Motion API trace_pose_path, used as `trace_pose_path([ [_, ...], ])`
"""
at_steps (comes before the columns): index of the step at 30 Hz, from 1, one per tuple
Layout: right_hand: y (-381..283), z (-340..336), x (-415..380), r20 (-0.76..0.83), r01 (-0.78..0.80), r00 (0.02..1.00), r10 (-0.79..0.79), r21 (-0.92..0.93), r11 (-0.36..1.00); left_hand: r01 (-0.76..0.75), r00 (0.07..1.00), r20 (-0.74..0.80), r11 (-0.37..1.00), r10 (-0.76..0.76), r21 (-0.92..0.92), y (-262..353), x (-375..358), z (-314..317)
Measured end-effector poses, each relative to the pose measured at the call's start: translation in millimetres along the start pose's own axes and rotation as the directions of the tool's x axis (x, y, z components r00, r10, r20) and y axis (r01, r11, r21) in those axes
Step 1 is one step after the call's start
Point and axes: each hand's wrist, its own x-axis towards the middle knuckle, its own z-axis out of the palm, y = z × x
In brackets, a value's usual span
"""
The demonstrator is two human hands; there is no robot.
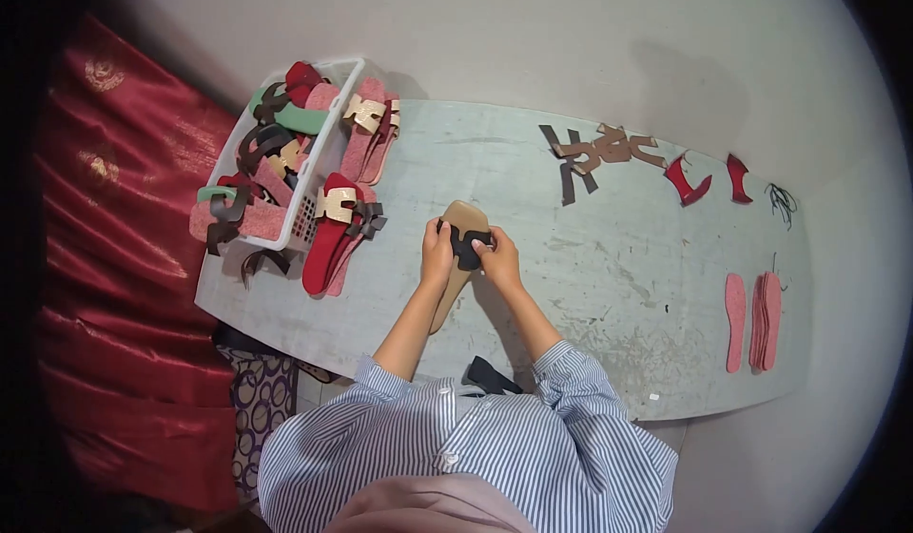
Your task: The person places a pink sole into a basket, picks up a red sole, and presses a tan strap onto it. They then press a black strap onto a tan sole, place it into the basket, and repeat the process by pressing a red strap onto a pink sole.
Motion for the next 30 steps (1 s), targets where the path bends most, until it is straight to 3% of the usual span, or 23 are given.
trace_pose_path([
  [4, -5.2, 41.6, 0.8, 0.054, -0.050, 0.997, 0.045, 0.088, 0.995, -0.037, 0.994, -0.100, 0.991, 0.050, 0.126, -15.9, 17.4, -35.1],
  [6, 0.1, 66.1, 12.4, 0.116, -0.070, 0.992, 0.053, 0.147, 0.987, -0.042, 0.973, -0.200, 0.940, 0.115, 0.339, -22.9, 32.0, -57.9],
  [8, 0.3, 90.1, 22.1, 0.177, -0.140, 0.977, 0.118, 0.118, 0.983, -0.079, 0.962, -0.224, 0.947, 0.154, 0.312, -30.5, 46.3, -80.4],
  [10, 3.7, 112.1, 30.0, 0.193, -0.187, 0.969, 0.153, 0.172, 0.967, -0.044, 0.956, -0.241, 0.893, 0.168, 0.448, -29.0, 51.9, -97.5],
  [13, 12.4, 134.5, 42.4, 0.067, -0.174, 0.981, 0.182, -0.110, 0.979, 0.017, 0.950, -0.277, 0.863, 0.143, 0.506, -36.5, 60.5, -109.3],
  [15, 17.3, 134.3, 49.5, 0.070, -0.161, 0.983, 0.171, -0.136, 0.978, 0.075, 0.956, -0.277, 0.833, 0.096, 0.548, -42.9, 64.1, -111.2],
  [16, 18.4, 132.4, 47.7, 0.065, -0.152, 0.984, 0.164, -0.158, 0.976, 0.090, 0.957, -0.280, 0.831, 0.081, 0.549, -45.6, 62.0, -109.8],
  [18, 21.6, 128.8, 45.7, 0.073, -0.124, 0.988, 0.138, -0.171, 0.977, -0.004, 0.910, -0.356, 0.864, 0.212, 0.504, -47.0, 58.8, -103.3],
  [21, 23.0, 125.8, 45.3, 0.040, -0.133, 0.990, 0.138, -0.111, 0.985, 0.036, 0.902, -0.409, 0.921, 0.137, 0.389, -41.4, 55.9, -96.5],
  [22, 31.7, 124.7, 48.7, -0.019, 0.018, 1.000, -0.023, -0.210, 0.978, 0.020, 0.895, -0.428, 0.948, 0.124, 0.317, -41.3, 55.5, -94.1],
  [23, 40.5, 124.3, 51.3, -0.062, 0.159, 0.980, -0.187, -0.312, 0.937, 0.022, 0.896, -0.426, 0.947, 0.124, 0.321, -40.9, 55.8, -92.4],
  [26, 39.4, 121.9, 60.0, -0.105, 0.062, 0.991, -0.083, -0.184, 0.981, -0.118, 0.927, -0.282, 0.908, 0.246, 0.401, -43.2, 58.0, -87.8],
  [28, 33.4, 118.8, 63.0, -0.099, 0.113, 0.985, -0.138, -0.228, 0.967, -0.208, 0.894, -0.221, 0.799, 0.390, 0.565, -50.1, 61.9, -84.8],
  [30, 24.5, 119.2, 66.6, -0.060, 0.040, 0.997, -0.056, -0.252, 0.967, -0.224, 0.892, -0.190, 0.766, 0.411, 0.603, -54.4, 60.1, -80.9],
])
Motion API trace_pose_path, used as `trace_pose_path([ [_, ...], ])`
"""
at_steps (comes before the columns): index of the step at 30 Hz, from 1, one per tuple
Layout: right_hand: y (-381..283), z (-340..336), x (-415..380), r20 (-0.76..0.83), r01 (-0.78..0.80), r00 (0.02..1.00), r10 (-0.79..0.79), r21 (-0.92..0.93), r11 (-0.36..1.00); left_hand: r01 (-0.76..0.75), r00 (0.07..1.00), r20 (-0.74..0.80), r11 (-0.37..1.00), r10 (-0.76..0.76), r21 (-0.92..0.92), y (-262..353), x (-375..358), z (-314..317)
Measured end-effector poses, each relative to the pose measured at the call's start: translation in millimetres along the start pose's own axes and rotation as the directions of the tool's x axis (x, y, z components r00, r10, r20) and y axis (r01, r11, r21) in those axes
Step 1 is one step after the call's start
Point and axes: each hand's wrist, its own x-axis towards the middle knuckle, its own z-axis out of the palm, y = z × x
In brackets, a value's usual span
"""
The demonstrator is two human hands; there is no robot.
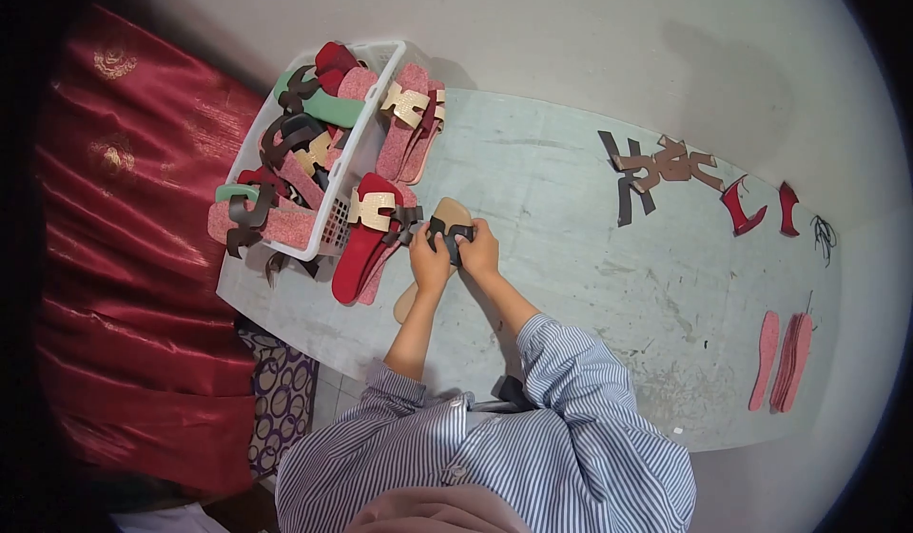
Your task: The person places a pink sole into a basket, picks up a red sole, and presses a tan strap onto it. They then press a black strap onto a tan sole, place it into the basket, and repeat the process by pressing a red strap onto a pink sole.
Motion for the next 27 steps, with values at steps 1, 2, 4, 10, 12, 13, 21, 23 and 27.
trace_pose_path([
  [1, -4.7, -1.7, 1.4, -0.002, -0.001, 1.000, 0.002, 0.006, 1.000, -0.030, 0.999, 0.012, 0.999, 0.029, 0.042, 0.6, -1.8, 1.0],
  [2, -8.3, -5.3, 1.9, 0.008, 0.015, 1.000, -0.015, -0.086, 0.996, -0.034, 0.999, 0.015, 0.998, 0.033, 0.046, 0.8, -3.5, 1.8],
  [4, -15.1, -11.3, -1.2, 0.021, 0.025, 1.000, -0.022, -0.173, 0.985, -0.116, 0.993, 0.008, 0.991, 0.116, 0.068, 6.7, -7.8, -1.1],
  [10, -13.6, -19.2, 4.5, 0.032, 0.131, 0.991, -0.129, -0.389, 0.912, -0.103, 0.993, 0.088, 0.962, 0.083, 0.251, 24.0, -10.7, -3.2],
  [12, -12.7, -19.4, 5.2, 0.097, 0.031, 0.995, -0.009, -0.228, 0.973, -0.104, 0.991, 0.104, 0.962, 0.080, 0.254, 27.3, -9.1, -3.4],
  [13, -12.7, -20.2, 4.1, 0.090, 0.032, 0.996, -0.012, -0.224, 0.974, -0.098, 0.990, 0.120, 0.960, 0.068, 0.262, 27.6, -8.2, -4.7],
  [21, -4.9, -15.7, -4.8, 0.013, 0.060, 0.998, -0.060, 0.005, 0.998, -0.213, 0.967, 0.138, 0.977, 0.213, -0.017, 15.4, -1.8, -10.5],
  [23, -3.1, -12.3, -5.2, -0.010, 0.083, 0.997, -0.083, 0.020, 0.996, -0.223, 0.964, 0.126, 0.970, 0.235, -0.101, 14.5, -0.5, -12.0],
  [27, -3.2, -9.4, -4.9, -0.032, 0.116, 0.993, -0.116, 0.010, 0.993, -0.170, 0.974, 0.105, 0.950, 0.203, -0.261, 15.2, 0.5, -15.4],
])
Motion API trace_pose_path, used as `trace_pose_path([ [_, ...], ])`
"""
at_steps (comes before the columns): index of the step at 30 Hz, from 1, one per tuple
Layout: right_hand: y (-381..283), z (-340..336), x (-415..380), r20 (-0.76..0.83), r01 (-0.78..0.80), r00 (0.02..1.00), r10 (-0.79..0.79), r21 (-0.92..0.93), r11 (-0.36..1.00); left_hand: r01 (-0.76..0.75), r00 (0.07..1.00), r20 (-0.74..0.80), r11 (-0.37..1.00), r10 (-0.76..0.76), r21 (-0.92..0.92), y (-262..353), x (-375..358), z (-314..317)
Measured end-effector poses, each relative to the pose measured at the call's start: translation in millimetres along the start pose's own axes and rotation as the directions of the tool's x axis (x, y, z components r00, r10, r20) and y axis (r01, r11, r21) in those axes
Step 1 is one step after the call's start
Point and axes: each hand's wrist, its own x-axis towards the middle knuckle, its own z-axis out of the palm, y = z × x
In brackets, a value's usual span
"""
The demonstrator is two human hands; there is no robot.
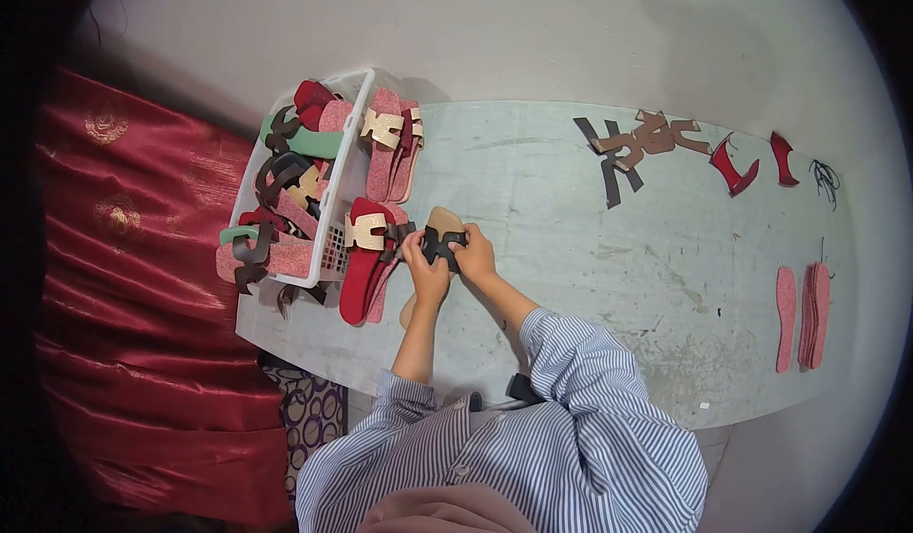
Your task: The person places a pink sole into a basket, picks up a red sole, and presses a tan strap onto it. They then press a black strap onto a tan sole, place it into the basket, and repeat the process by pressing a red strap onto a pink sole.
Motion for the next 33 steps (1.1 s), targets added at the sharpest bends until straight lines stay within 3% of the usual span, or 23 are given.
trace_pose_path([
  [3, -2.5, -4.9, -3.7, 0.048, -0.076, 0.996, 0.072, 0.080, 0.994, -0.032, 0.999, -0.018, 0.997, 0.034, 0.069, 2.0, -0.8, 0.1],
  [9, 4.9, -13.8, -6.3, 0.070, 0.020, 0.997, -0.022, 0.036, 0.999, -0.059, 0.998, -0.021, 0.988, 0.062, 0.145, 9.2, -5.4, -0.9],
  [16, -0.4, -25.2, -11.9, 0.099, -0.044, 0.994, 0.038, 0.064, 0.997, -0.054, 0.999, 0.018, 0.981, 0.051, 0.189, 19.6, -6.4, 0.6],
  [19, -6.5, -20.4, -10.7, 0.089, -0.051, 0.995, 0.034, 0.190, 0.981, -0.025, 1.000, 0.002, 0.979, 0.025, 0.203, 16.7, -8.7, 7.2],
  [22, -11.0, -16.3, -5.4, 0.100, -0.033, 0.995, 0.018, 0.152, 0.988, -0.009, 1.000, 0.003, 0.981, 0.008, 0.196, 11.3, -10.6, 9.8],
  [24, -12.9, -12.7, 1.1, 0.186, -0.021, 0.982, 0.027, -0.033, 0.999, -0.005, 1.000, 0.026, 0.979, 0.000, 0.201, 13.0, -12.4, 10.6],
  [25, -13.3, -11.4, 3.2, 0.191, -0.017, 0.981, 0.023, -0.032, 0.999, -0.004, 1.000, 0.021, 0.979, 0.000, 0.205, 15.5, -12.8, 9.8],
  [28, -11.1, -6.2, 12.1, 0.232, -0.082, 0.967, 0.108, -0.120, 0.989, -0.048, 0.998, 0.050, 0.923, 0.031, 0.381, 17.4, -12.8, 9.3],
  [30, -12.1, -4.2, 21.2, 0.244, -0.230, 0.937, 0.251, -0.112, 0.967, -0.041, 0.997, 0.071, 0.909, 0.012, 0.414, 16.7, -11.8, 9.0],
  [33, -18.8, -1.1, 29.6, 0.250, -0.198, 0.931, 0.268, -0.270, 0.942, -0.023, 0.996, 0.090, 0.886, -0.021, 0.464, 17.0, -11.6, 11.2],
])
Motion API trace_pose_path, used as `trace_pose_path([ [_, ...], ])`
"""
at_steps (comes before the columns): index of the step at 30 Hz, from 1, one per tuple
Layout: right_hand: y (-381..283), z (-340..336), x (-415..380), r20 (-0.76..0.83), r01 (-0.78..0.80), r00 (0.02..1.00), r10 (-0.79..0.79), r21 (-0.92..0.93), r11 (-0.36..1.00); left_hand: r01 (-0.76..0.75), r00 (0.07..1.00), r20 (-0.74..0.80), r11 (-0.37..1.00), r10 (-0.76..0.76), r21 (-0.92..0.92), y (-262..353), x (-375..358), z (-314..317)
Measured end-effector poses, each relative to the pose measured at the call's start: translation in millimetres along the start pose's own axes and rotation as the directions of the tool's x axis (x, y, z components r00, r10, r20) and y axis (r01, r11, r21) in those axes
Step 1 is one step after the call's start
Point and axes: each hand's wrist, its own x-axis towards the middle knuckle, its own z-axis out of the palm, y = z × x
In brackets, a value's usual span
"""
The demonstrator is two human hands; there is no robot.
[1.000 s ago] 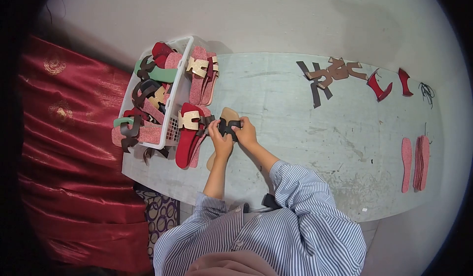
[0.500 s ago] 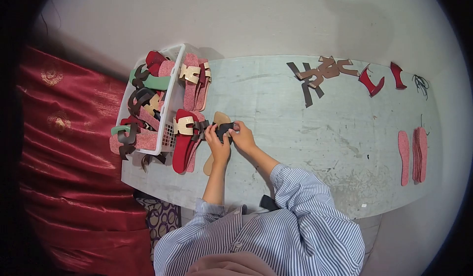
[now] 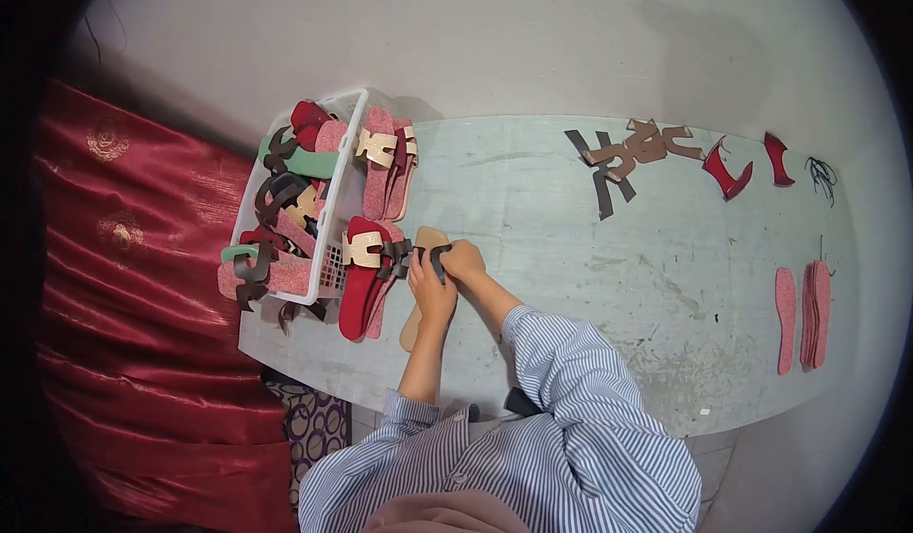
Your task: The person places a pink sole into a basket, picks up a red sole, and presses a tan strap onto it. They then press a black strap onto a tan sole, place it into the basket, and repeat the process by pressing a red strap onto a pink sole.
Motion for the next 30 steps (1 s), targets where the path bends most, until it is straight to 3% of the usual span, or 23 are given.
trace_pose_path([
  [4, -3.9, -1.4, -5.0, -0.075, -0.020, 0.997, 0.012, -0.112, 0.994, 0.013, 0.996, 0.089, 0.997, -0.020, 0.070, -2.1, 5.8, 1.1],
  [6, -0.2, -1.2, -9.4, -0.265, 0.049, 0.963, -0.053, -0.023, 0.999, 0.008, 0.995, 0.101, 0.999, -0.013, 0.049, -5.9, 9.8, 1.3],
  [10, 10.4, -4.9, 0.9, -0.124, 0.100, 0.987, -0.101, -0.019, 0.995, -0.017, 0.990, 0.134, 0.996, 0.029, -0.090, -14.4, 12.2, 0.2],
  [15, 12.1, -3.7, -2.2, -0.159, 0.104, 0.982, -0.100, 0.014, 0.995, -0.058, 0.981, 0.178, 0.990, 0.081, -0.129, -15.2, 17.4, -5.9],
  [17, 13.7, -4.5, -0.2, -0.148, 0.102, 0.984, -0.095, 0.041, 0.994, -0.033, 0.980, 0.175, 0.943, 0.096, -0.330, -15.0, 19.9, -10.8],
  [18, 14.1, -6.1, 0.1, -0.151, 0.104, 0.984, -0.097, 0.041, 0.994, -0.036, 0.980, 0.173, 0.943, 0.099, -0.331, -13.3, 17.9, -12.8],
  [21, 14.5, -10.0, 1.2, -0.127, 0.153, 0.980, -0.150, 0.012, 0.988, 0.015, 1.000, -0.017, 0.999, -0.016, -0.045, -5.7, 1.1, -26.1],
  [22, 15.0, -11.5, 2.2, -0.090, 0.149, 0.985, -0.146, 0.025, 0.988, 0.010, 1.000, -0.020, 0.999, -0.011, -0.045, -0.7, -4.5, -30.1],
  [24, 14.5, -12.7, 3.1, -0.058, 0.149, 0.988, -0.146, 0.040, 0.988, 0.358, 0.915, 0.169, 0.930, -0.368, 0.085, 5.9, -12.4, -36.2],
  [30, 19.1, -13.6, 1.5, -0.055, 0.201, 0.978, -0.199, 0.039, 0.979, 0.349, 0.936, 0.111, 0.927, -0.335, -0.141, -16.1, -7.7, -14.9],
])
